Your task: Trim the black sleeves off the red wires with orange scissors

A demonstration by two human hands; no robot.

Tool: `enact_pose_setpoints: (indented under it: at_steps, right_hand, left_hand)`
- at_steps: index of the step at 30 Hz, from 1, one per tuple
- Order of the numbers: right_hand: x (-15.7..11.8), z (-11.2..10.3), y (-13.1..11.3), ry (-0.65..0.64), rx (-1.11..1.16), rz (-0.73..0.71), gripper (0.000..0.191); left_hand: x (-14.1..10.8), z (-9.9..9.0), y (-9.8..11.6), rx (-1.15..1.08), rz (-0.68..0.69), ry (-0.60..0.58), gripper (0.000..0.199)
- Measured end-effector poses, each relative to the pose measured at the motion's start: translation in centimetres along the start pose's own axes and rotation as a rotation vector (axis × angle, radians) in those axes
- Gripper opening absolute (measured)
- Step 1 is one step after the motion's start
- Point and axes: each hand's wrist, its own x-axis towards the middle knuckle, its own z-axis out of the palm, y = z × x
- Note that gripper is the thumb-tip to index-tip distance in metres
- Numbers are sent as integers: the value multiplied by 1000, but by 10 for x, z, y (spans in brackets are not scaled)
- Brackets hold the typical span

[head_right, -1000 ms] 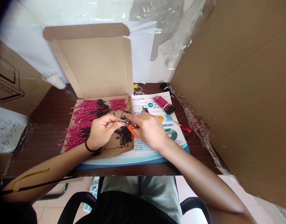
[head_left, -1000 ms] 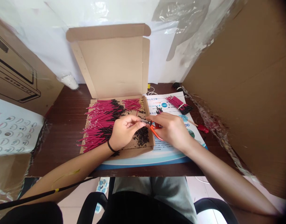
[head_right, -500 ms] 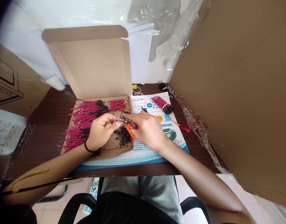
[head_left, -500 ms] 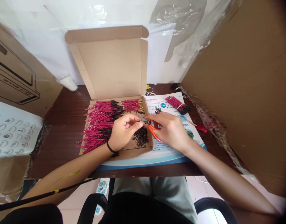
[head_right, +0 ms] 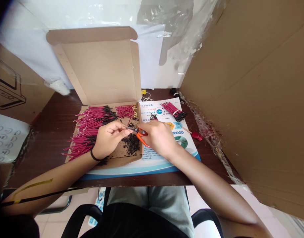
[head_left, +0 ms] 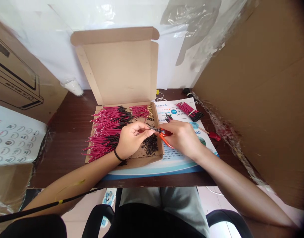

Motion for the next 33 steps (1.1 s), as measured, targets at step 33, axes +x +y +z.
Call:
enact_pose_setpoints:
  at_steps: [33]
  right_hand:
    - [2,10,8,86,-45,-5,42]
  left_hand:
    - [0,-2,2,-105,17,18,18]
